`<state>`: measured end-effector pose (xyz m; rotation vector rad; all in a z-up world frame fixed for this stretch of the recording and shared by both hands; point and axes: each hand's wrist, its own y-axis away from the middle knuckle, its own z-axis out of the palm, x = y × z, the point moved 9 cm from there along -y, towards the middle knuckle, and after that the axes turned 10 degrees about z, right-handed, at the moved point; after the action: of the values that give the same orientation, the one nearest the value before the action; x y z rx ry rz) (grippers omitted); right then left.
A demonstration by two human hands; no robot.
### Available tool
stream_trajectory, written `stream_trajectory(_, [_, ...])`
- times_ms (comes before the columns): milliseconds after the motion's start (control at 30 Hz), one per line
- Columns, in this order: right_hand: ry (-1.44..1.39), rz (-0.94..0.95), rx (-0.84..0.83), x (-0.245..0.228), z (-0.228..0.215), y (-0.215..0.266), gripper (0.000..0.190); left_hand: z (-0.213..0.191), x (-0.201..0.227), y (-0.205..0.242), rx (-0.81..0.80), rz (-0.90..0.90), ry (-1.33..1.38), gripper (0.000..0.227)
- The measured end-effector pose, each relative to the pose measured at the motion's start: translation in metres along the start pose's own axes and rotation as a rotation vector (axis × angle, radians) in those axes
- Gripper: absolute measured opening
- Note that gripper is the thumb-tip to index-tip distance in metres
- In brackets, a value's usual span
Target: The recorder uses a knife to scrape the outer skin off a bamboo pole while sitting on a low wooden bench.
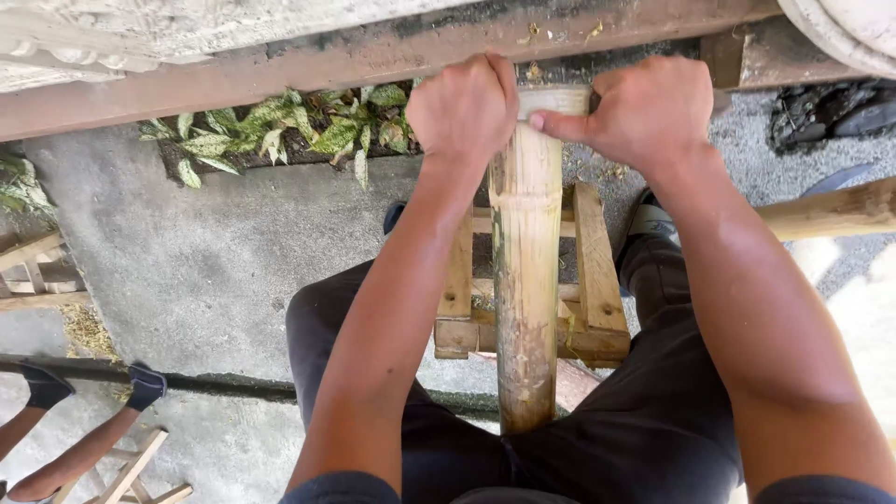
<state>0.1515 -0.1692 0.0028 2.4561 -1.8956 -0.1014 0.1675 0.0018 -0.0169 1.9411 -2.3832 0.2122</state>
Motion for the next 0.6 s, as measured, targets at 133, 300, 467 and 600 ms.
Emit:
stream_trajectory(133, [-0.037, -0.039, 0.062, -0.002, -0.015, 0.016, 0.085, -0.010, 0.007, 0.020, -0.033, 0.011, 0.019, 0.055])
stream_trajectory(300, [0.045, 0.021, -0.175, 0.000, 0.009, 0.001, 0.085, 0.006, 0.001, 0.011, -0.082, -0.044, 0.071, 0.054])
stream_trajectory(467, [0.075, 0.010, -0.088, -0.001, -0.006, 0.009, 0.085, -0.001, 0.001, 0.019, 0.019, -0.023, 0.090, 0.053])
stream_trajectory(600, [0.030, -0.052, 0.005, -0.010, -0.017, 0.020, 0.081, 0.007, 0.001, 0.034, 0.031, -0.014, 0.149, 0.053])
